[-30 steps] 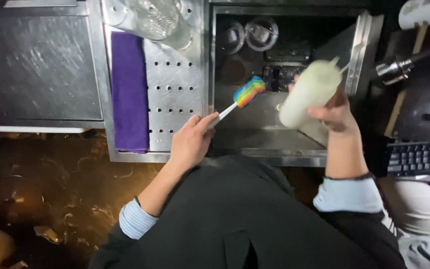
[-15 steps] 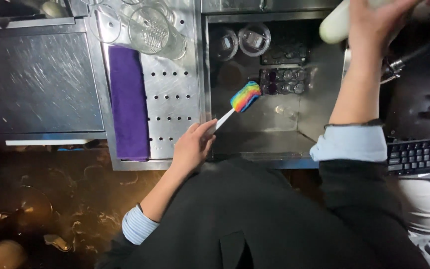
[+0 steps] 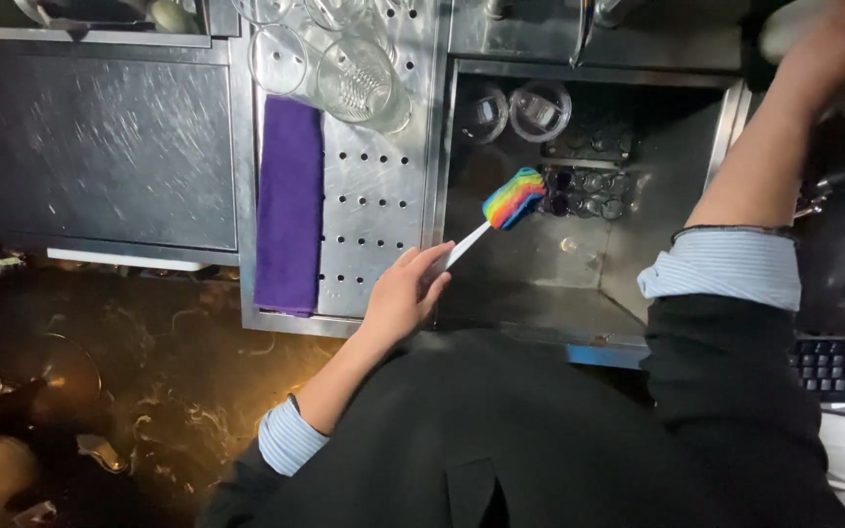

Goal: The person fills a squeeze bottle with water, then uses a long-handled brush to scrub the inside of several glasses in a sink. They rinse the glasses under running water and place them on a drying rack.

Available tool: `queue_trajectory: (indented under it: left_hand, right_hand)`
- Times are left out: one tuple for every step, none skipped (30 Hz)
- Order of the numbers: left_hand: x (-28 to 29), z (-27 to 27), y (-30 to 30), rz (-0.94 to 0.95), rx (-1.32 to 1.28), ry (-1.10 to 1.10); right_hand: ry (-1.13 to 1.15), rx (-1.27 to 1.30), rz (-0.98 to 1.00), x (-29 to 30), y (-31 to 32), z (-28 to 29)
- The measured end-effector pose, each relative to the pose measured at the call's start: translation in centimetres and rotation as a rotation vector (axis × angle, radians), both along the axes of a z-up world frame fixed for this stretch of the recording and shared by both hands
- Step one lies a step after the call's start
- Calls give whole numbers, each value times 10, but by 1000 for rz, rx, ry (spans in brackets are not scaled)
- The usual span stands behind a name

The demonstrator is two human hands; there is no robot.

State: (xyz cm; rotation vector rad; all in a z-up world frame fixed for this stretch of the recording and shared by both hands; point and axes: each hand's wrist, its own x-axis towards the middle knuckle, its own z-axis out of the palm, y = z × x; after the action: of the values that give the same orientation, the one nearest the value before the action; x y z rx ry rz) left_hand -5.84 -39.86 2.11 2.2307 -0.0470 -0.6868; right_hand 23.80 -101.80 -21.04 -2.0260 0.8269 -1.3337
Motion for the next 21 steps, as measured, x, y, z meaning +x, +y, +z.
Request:
queue_trajectory:
  left_hand:
    - [1, 1, 0, -3, -7, 5]
    - [1, 1, 1, -6, -13, 10]
    - [0, 1, 1, -3, -13, 9]
    - [1, 1, 2, 10, -37, 24]
    - [1, 1, 1, 20, -63, 43]
    - [3, 3, -1, 19, -64, 48]
    - [4, 5, -2, 40, -71, 82]
    - [4, 6, -4, 61, -78, 116]
    - [4, 5, -5, 58, -76, 121]
    - [4, 4, -5, 62, -102, 132]
    - [5, 3, -6, 67, -128, 139]
    - [7, 1, -8, 63, -127, 139]
    - [8, -1, -10, 45, -116, 130]
    - [9, -3, -13, 26, -105, 122]
    - [11, -11, -12, 20, -101, 130]
    - [13, -19, -12, -16, -99, 82]
    - [16, -27, -14, -56, -101, 34]
    - [12, -26, -16, -66, -100, 41]
    - [16, -26, -18, -95, -92, 31]
    - [20, -26, -20, -124, -83, 22]
    - [23, -24, -23, -127, -85, 29]
  right_hand:
    - [117, -84, -103, 3, 9, 12]
    - [230, -167, -204, 6, 17, 24]
    - [228, -167, -201, -4, 29, 31]
    - [260, -125, -128, -14, 40, 37]
    - [295, -80, -59, -27, 49, 43]
    - [299, -81, -61, -38, 59, 48]
    - [290, -101, -47, -50, 69, 52]
    - [281, -120, -32, -62, 79, 56]
    - [285, -119, -35, -77, 102, 63]
    - [130, -117, 122, -92, 125, 71]
    - [-31, -115, 280, -104, 147, 79]
    - [-31, -115, 276, -110, 178, 116]
    - [-16, -149, 526, -113, 211, 154]
    - [-4, -191, 775, -117, 248, 194]
    - [2, -184, 769, -109, 239, 191]
    - [95, -309, 782, -101, 230, 188]
    - [191, -435, 789, -94, 219, 185]
    - [199, -431, 780, -109, 221, 206]
    - [21, -459, 659, -113, 226, 230]
    - [-156, -487, 537, -118, 231, 253]
    - [-148, -487, 536, -132, 190, 226]
